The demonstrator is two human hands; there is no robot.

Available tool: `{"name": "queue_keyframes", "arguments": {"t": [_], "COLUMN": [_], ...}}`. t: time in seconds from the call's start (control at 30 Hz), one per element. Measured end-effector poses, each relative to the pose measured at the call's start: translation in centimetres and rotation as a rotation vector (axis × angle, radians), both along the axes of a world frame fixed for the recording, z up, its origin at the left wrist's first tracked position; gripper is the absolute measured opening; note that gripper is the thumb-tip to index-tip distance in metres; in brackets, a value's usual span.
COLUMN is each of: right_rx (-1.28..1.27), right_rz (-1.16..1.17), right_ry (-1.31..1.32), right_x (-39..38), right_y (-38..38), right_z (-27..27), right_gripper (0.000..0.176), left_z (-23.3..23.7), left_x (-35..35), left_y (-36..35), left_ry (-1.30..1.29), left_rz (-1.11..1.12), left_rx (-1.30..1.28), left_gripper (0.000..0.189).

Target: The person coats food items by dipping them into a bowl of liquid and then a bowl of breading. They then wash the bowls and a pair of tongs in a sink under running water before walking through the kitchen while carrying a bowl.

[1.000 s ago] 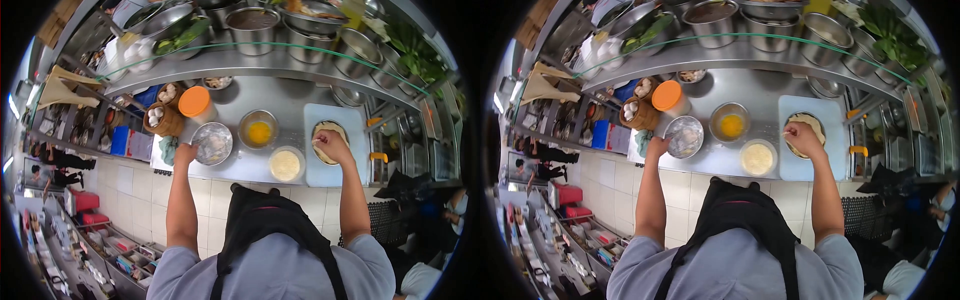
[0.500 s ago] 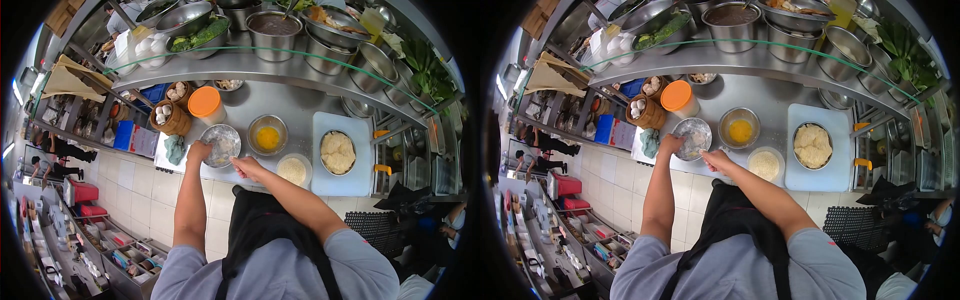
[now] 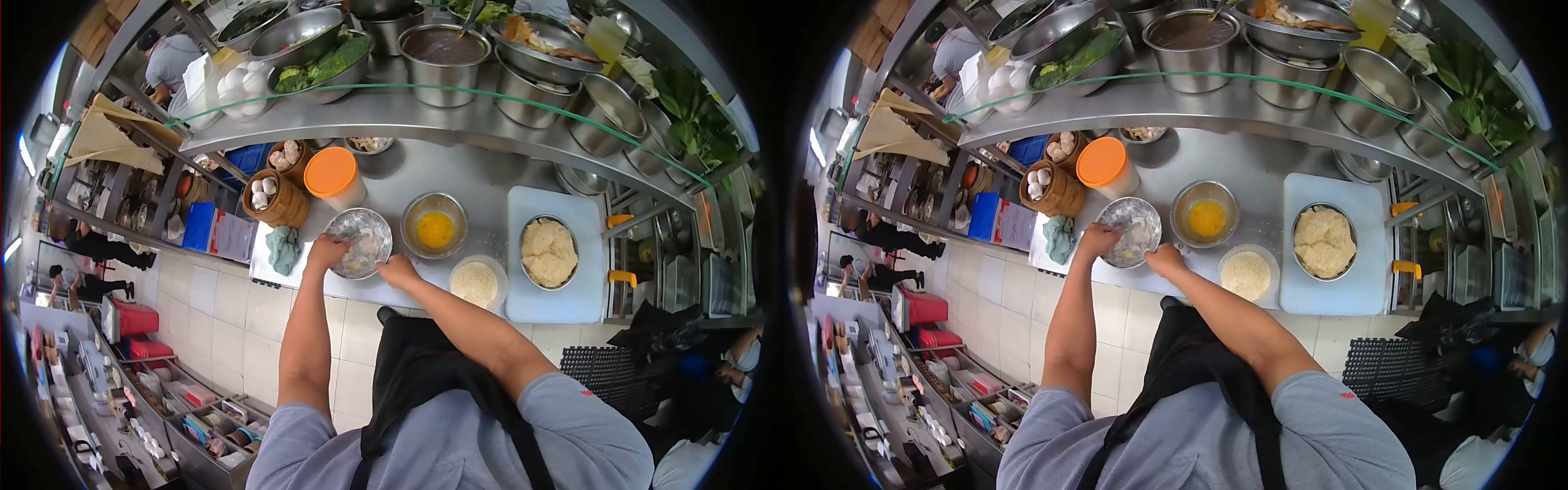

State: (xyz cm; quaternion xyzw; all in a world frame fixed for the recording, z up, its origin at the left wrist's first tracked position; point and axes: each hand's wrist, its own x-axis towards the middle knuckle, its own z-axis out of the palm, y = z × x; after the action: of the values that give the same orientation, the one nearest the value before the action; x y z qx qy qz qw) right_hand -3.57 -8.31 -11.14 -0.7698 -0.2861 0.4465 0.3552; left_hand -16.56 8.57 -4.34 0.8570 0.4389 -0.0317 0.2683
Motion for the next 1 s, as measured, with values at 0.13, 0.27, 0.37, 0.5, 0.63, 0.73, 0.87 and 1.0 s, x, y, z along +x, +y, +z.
{"name": "queue_keyframes", "arguments": {"t": [0.13,0.27,0.37,0.5,0.63,0.73,0.87,1.0], "right_rx": [-0.020,0.020,0.113,0.269,0.341,0.381,0.415,0.443], "right_rz": [-0.056,0.013,-0.063,-0.205,-0.364,-0.429,-0.483,-0.548], "right_ry": [0.469,0.687,0.838,0.974,0.947,0.935,0.929,0.929], "right_x": [0.7,2.0,3.7,7.4,10.0,11.0,11.7,11.7], "right_y": [-2.1,-4.6,-7.5,-11.9,-16.7,-20.3,-23.6,-24.4], "right_z": [5.4,7.8,9.6,12.0,13.4,13.1,13.4,14.0], "right_gripper": [0.040,0.038,0.033,0.029,0.026,0.025,0.025,0.024], "left_z": [6.6,10.5,11.5,9.2,6.6,7.8,8.8,6.4], "left_x": [0.2,2.4,6.2,10.9,11.8,11.4,11.5,14.3], "left_y": [-2.1,-3.0,-5.0,-9.3,-12.3,-12.5,-9.7,-8.3], "left_ry": [-0.138,-0.197,-0.249,-0.248,0.030,0.156,0.218,0.265], "left_rz": [0.135,0.058,-0.135,-0.163,-0.342,-0.426,-0.415,-0.269], "left_rx": [-0.220,-0.216,-0.014,0.101,0.294,0.283,0.255,0.246], "left_gripper": [0.036,0.029,0.027,0.028,0.031,0.033,0.045,0.051]}}
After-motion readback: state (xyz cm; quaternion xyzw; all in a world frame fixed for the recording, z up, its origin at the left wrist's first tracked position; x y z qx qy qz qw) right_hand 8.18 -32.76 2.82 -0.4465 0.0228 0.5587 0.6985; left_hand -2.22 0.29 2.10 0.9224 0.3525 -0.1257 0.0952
